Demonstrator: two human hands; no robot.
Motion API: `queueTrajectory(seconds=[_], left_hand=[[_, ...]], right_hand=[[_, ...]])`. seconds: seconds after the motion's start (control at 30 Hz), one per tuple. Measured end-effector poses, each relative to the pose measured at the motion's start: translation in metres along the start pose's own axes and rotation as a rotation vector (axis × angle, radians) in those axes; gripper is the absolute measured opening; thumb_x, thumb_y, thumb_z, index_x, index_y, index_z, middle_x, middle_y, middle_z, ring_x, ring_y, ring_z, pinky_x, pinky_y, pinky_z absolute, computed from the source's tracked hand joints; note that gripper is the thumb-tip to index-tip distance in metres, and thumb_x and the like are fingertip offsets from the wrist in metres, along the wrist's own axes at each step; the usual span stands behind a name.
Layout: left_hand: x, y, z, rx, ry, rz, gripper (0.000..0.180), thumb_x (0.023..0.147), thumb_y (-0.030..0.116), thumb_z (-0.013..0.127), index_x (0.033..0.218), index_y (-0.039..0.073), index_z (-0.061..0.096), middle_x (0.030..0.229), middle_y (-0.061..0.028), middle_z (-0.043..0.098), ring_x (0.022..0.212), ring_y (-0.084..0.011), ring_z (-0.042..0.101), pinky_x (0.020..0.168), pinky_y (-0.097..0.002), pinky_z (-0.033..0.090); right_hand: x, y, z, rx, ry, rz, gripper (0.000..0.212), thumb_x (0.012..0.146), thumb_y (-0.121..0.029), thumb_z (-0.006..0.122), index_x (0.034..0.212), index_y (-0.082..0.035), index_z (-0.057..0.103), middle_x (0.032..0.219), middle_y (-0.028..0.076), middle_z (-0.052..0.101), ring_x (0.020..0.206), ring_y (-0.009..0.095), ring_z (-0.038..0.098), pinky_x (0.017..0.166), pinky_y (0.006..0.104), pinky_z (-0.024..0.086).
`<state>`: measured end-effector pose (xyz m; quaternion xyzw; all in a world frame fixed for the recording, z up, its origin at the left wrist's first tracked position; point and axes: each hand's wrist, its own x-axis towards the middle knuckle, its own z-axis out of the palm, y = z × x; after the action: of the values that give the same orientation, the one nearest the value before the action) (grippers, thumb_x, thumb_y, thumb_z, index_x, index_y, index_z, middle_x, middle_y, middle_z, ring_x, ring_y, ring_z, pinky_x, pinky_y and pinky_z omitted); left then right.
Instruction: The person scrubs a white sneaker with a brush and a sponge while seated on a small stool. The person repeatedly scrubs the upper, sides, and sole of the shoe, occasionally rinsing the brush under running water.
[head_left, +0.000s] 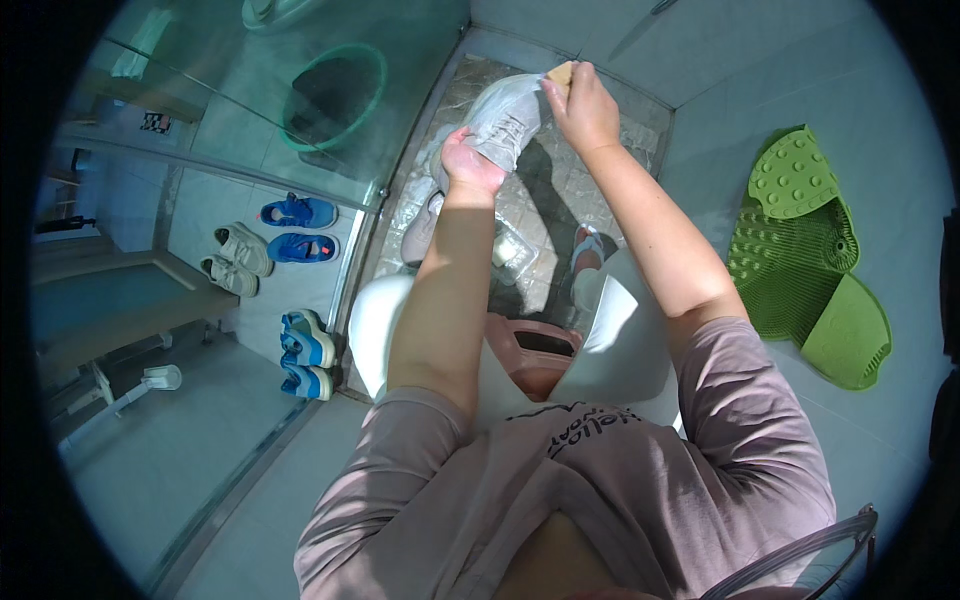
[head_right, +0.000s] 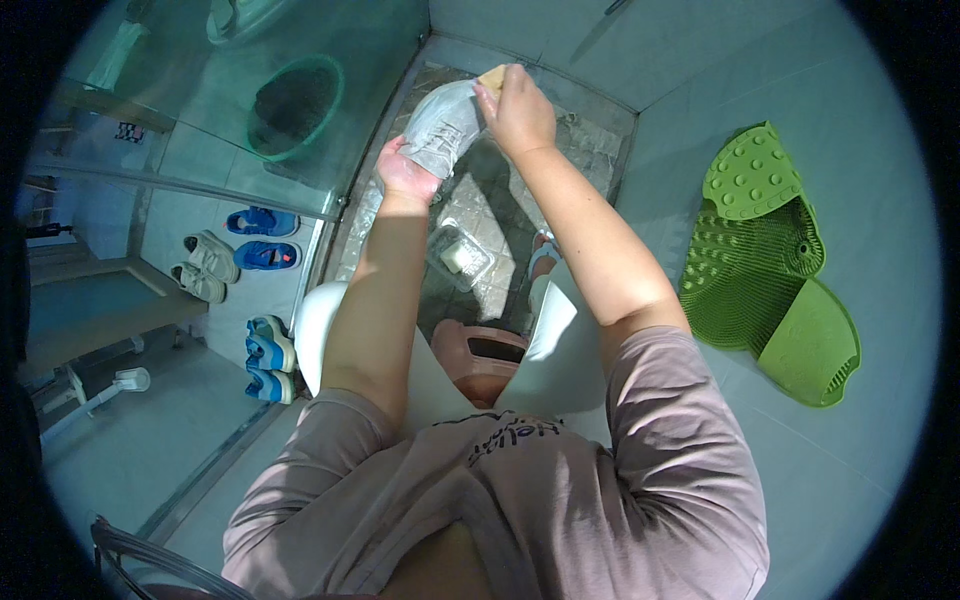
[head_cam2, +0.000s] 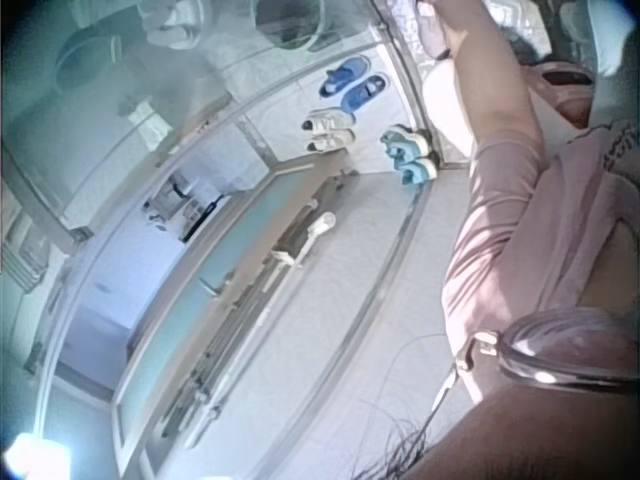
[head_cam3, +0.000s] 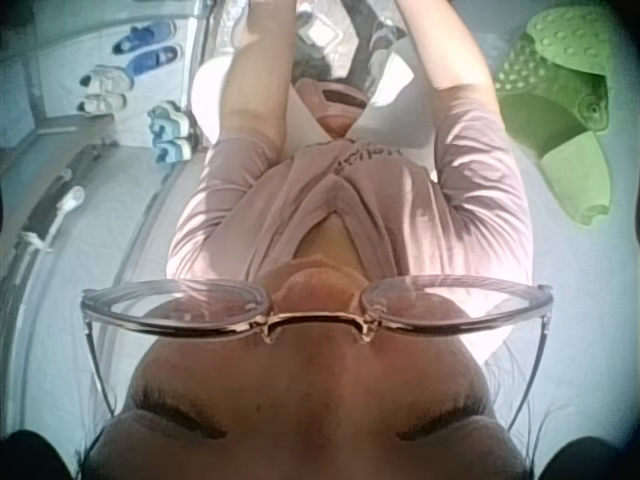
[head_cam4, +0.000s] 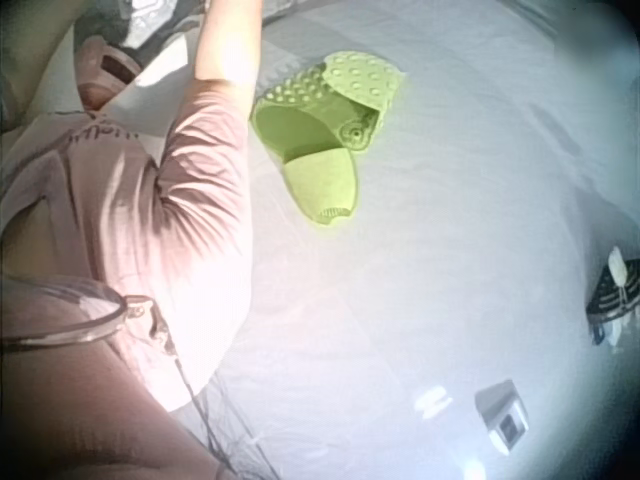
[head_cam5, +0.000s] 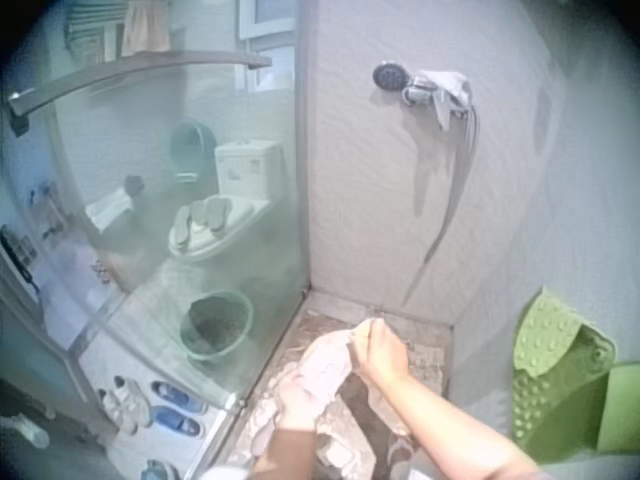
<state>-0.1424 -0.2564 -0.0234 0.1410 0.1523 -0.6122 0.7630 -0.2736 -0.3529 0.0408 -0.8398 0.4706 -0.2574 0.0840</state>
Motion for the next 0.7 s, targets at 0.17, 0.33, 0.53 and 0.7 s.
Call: queueTrajectory(seconds=[0.17, 0.33, 0.53, 0.7], left_hand=[[-0.009, -0.008, 0.0, 0.133, 0.071, -0.031, 0.062, 0.1, 0.044, 0.025, 0.135, -0.003, 0.045, 0.139, -0.0204, 0.05, 0.128, -0.0347, 0.048, 0.105, -0.0488, 0.04], [-0.003, -0.008, -0.005, -0.079, -0.048, 0.025, 0.057, 0.099, 0.035, 0.024, 0.135, -0.003, 0.046, 0.135, -0.0224, 0.052, 0.125, -0.0383, 0.05, 0.106, -0.0498, 0.04], [-0.006, 0.011, 0.002, -0.09, -0.133, 0.082, 0.056, 0.098, 0.032, 0.025, 0.136, -0.005, 0.044, 0.135, -0.0216, 0.052, 0.125, -0.0373, 0.05, 0.109, -0.0498, 0.038], [-0.002, 0.003, -0.025, -0.253, -0.266, -0.142, 0.058, 0.099, 0.037, 0.028, 0.137, -0.004, 0.043, 0.135, -0.0211, 0.052, 0.123, -0.0362, 0.052, 0.103, -0.0499, 0.043]], right_hand=[[-0.046, -0.04, 0.014, -0.041, -0.18, -0.372, 0.047, 0.088, -0.043, 0.06, 0.11, -0.002, 0.056, 0.097, 0.018, 0.064, 0.086, 0.035, 0.065, 0.072, 0.0448, 0.054], [-0.037, 0.003, 0.01, -0.124, -0.139, -0.079, 0.044, 0.089, -0.045, 0.059, 0.105, -0.004, 0.058, 0.094, 0.016, 0.064, 0.086, 0.035, 0.065, 0.068, 0.0448, 0.054], [-0.027, -0.057, -0.006, 0.133, 0.071, -0.221, 0.047, 0.088, -0.041, 0.063, 0.109, 0.0, 0.053, 0.093, 0.02, 0.063, 0.085, 0.04, 0.063, 0.073, 0.0464, 0.052], [-0.044, -0.016, 0.033, 0.064, -0.068, -0.283, 0.048, 0.087, -0.042, 0.063, 0.109, 0.0, 0.055, 0.096, 0.019, 0.062, 0.088, 0.037, 0.064, 0.071, 0.0448, 0.054]])
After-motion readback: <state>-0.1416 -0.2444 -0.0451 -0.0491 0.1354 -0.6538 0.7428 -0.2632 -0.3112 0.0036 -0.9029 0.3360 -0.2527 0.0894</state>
